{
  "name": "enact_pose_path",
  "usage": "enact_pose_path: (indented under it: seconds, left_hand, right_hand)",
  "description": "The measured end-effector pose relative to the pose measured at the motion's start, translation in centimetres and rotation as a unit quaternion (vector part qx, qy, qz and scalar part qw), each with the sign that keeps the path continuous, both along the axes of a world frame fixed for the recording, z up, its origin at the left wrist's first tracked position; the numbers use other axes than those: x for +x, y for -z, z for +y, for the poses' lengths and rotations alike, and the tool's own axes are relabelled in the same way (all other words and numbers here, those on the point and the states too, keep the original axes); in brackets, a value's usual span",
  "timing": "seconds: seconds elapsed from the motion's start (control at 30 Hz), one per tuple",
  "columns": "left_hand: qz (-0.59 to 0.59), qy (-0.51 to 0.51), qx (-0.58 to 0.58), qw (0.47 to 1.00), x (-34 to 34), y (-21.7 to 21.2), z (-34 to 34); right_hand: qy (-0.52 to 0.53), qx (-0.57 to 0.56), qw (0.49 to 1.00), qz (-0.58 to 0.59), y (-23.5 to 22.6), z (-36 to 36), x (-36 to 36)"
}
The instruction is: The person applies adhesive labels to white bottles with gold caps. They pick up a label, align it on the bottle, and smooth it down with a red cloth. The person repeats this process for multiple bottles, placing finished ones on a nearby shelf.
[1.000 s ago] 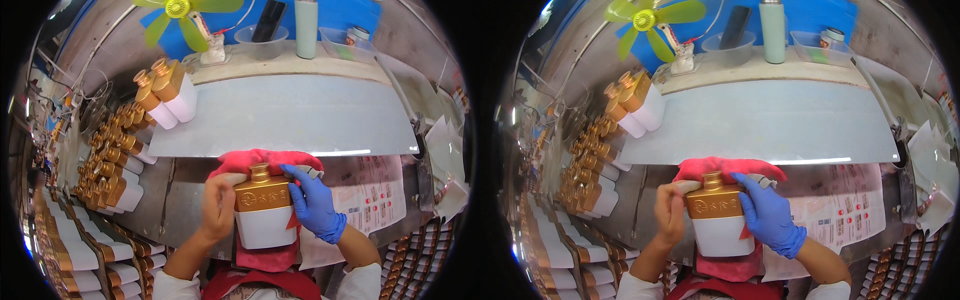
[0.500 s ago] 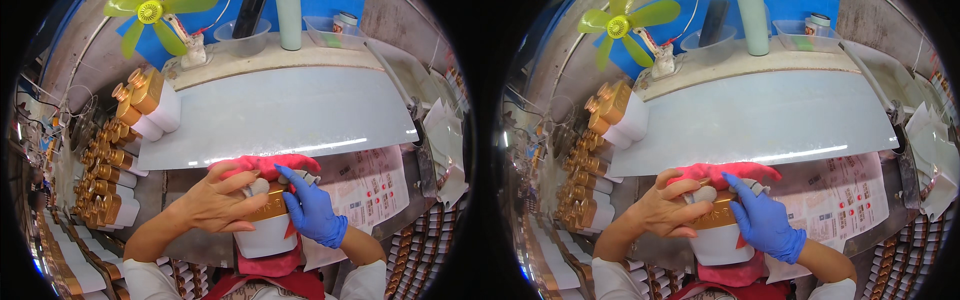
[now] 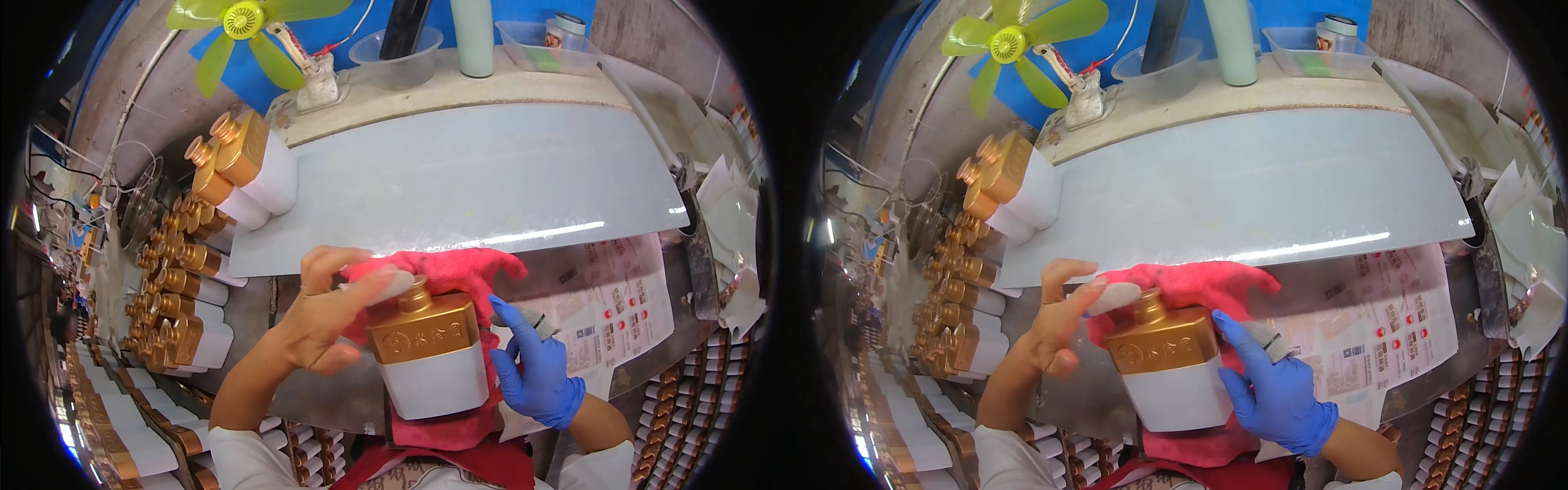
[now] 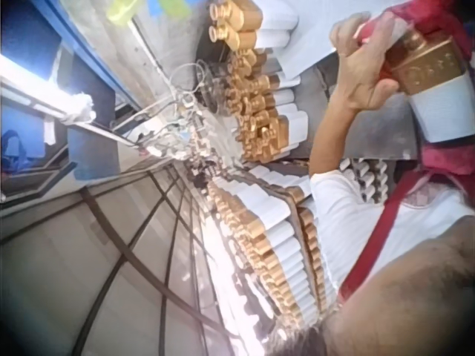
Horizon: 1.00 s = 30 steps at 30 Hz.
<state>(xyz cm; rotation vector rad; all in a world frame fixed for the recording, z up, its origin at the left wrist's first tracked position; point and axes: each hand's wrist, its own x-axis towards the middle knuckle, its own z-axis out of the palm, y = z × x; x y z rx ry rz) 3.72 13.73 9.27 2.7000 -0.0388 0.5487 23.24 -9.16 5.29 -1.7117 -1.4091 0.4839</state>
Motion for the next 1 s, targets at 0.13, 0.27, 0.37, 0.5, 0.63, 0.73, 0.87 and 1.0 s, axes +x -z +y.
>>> enact_pose_path:
  seconds: [0.13,0.27,0.37,0.5,0.63,0.73,0.87,1.0]
  left_hand:
    - [0.083,0.044,0.074,0.993,0.2,-1.2,-1.2]
    - [0.118,0.036,0.087,0.989,2.1,-0.3,-2.2]
    - [0.116,0.030,0.128,0.984,2.3,0.0,-2.4]
    - [-0.027,-0.011,0.142,0.989,-0.1,1.9,-2.1]
    - [-0.060,-0.056,0.040,0.996,-2.3,3.2,-1.9]
    - [-0.034,-0.027,0.023,0.999,-1.5,2.1,-2.2]
    - [0.029,0.043,0.060,0.997,1.4,0.1,-1.9]
    - [0.155,0.069,0.132,0.977,4.9,-1.2,-2.3]
  right_hand:
    - [-0.036,-0.034,0.998,-0.030,-0.7,-1.0,-1.6]
    - [-0.119,0.037,0.982,-0.144,1.1,-1.3,-4.0]
    - [-0.121,0.063,0.970,-0.203,1.7,-1.2,-5.1]
    - [-0.115,0.049,0.969,-0.214,2.0,-1.4,-5.1]
    - [-0.106,0.054,0.971,-0.205,1.9,-1.1,-5.2]
    - [-0.110,0.067,0.972,-0.197,2.1,-1.0,-5.2]
    - [-0.111,0.064,0.971,-0.202,2.2,-1.0,-5.3]
    - [-0.103,0.064,0.972,-0.200,2.2,-1.0,-5.3]
